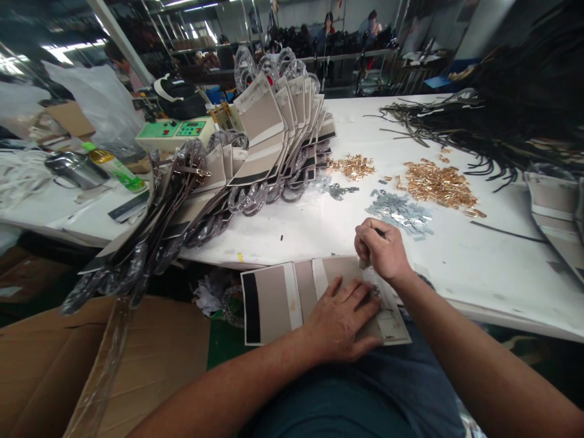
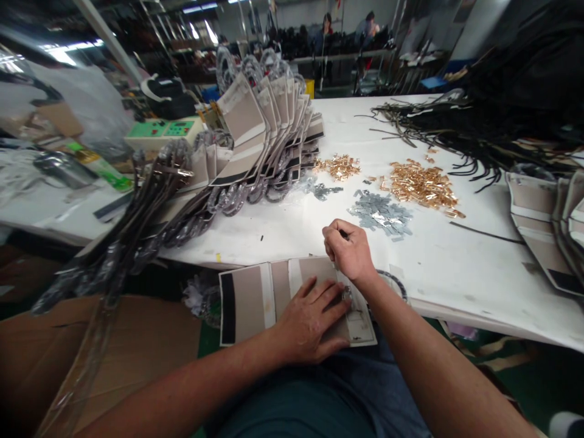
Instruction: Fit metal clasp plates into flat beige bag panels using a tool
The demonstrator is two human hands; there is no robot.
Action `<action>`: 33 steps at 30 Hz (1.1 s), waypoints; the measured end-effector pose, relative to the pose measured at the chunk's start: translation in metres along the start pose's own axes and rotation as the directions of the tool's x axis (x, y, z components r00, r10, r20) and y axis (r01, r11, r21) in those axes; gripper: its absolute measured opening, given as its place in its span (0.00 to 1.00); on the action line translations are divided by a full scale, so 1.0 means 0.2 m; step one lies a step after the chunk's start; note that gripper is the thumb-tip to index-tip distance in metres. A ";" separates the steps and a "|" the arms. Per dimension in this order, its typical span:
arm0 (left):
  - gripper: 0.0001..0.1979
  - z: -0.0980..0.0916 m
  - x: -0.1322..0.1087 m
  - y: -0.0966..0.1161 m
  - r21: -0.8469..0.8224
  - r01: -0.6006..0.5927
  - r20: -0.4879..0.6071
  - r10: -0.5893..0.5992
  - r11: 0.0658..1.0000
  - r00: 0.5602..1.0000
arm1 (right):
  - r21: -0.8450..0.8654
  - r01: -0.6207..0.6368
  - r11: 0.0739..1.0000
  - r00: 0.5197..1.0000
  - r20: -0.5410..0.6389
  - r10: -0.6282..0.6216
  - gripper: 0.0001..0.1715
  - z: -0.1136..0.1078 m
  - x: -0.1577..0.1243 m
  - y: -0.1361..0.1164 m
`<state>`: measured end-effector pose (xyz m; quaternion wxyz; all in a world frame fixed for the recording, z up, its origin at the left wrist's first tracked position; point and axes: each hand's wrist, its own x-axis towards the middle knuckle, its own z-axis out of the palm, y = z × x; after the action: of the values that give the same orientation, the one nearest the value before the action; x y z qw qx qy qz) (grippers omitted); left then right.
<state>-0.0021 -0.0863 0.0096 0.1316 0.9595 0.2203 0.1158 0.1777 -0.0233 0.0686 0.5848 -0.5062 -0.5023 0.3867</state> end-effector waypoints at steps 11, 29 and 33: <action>0.53 0.03 -0.01 0.04 0.056 0.028 0.119 -0.035 0.998 0.992 | 0.004 -0.010 1.000 1.000 0.014 0.010 0.22 0.00 0.01 -0.01; 0.46 -0.19 0.07 -0.05 0.103 -0.063 0.243 0.036 0.993 0.969 | 0.500 -0.059 0.864 0.951 -0.236 0.201 0.17 -0.21 -0.23 0.00; 0.47 -0.18 0.07 -0.04 0.096 -0.054 0.247 0.029 0.994 0.969 | 0.490 -0.014 0.872 0.949 -0.268 0.166 0.17 -0.19 -0.24 -0.01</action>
<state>-0.0031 -0.0654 0.0427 0.1061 0.9764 0.1877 -0.0122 0.2053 -0.0765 0.0617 0.7429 -0.4207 -0.2708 0.4448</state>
